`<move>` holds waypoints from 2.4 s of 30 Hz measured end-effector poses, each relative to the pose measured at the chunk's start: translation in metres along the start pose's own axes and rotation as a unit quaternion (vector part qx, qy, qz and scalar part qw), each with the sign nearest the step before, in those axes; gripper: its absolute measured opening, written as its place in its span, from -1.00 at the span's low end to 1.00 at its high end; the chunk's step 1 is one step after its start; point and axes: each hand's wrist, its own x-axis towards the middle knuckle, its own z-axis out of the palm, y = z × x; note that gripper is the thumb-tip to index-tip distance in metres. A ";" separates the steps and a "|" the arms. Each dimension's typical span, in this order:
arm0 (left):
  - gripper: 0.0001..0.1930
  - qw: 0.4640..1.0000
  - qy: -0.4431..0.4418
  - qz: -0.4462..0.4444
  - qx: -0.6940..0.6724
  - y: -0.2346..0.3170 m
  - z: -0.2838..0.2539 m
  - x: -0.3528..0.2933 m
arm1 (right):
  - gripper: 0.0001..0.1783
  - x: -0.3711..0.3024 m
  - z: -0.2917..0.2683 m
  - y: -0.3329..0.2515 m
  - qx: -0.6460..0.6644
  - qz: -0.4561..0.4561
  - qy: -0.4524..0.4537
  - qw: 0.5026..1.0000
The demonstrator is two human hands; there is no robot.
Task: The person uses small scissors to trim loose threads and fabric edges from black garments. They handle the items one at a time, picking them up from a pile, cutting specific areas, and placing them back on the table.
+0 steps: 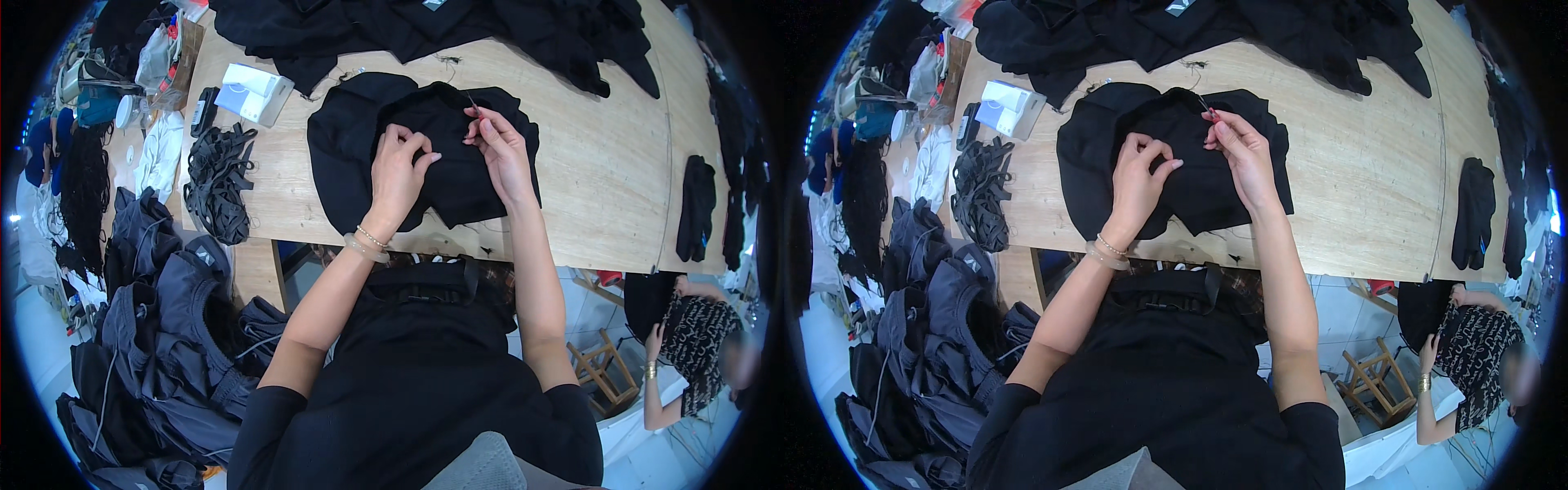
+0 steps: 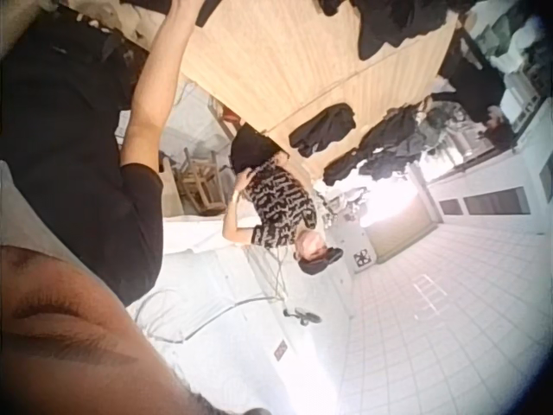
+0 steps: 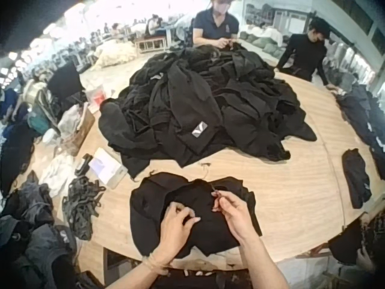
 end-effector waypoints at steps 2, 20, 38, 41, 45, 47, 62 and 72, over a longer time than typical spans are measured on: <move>-0.71 0.999 -0.015 0.008 -0.037 -0.008 0.000 -0.003 | -0.69 0.000 -0.001 -0.001 -0.006 0.003 0.004 1.000; -0.53 0.988 0.017 -0.083 -0.130 -0.011 0.003 -0.011 | -0.73 -0.014 0.036 -0.016 -0.683 -0.223 0.021 0.695; -0.55 0.990 0.027 -0.065 -0.125 -0.011 0.004 -0.011 | -0.76 -0.008 0.037 -0.014 -0.698 -0.214 -0.004 0.684; -0.55 0.990 0.025 -0.064 -0.121 -0.010 0.004 -0.011 | -0.76 -0.008 0.038 -0.013 -0.677 -0.201 -0.013 0.708; -0.53 0.990 0.028 -0.063 -0.124 -0.012 0.005 -0.011 | -0.76 -0.004 0.037 -0.007 -0.573 -0.122 -0.007 0.810; -0.59 0.989 0.032 -0.062 -0.129 -0.011 0.004 -0.011 | -0.76 -0.002 0.035 -0.003 -0.512 -0.097 -0.001 0.853; -0.80 0.978 0.068 -0.126 -0.152 0.001 0.003 0.000 | -0.74 0.001 0.019 0.005 -0.375 -0.004 0.010 0.927; -0.92 0.992 0.124 -0.034 0.002 0.004 0.014 0.005 | -0.75 0.000 0.033 -0.025 -0.262 -0.019 0.027 0.964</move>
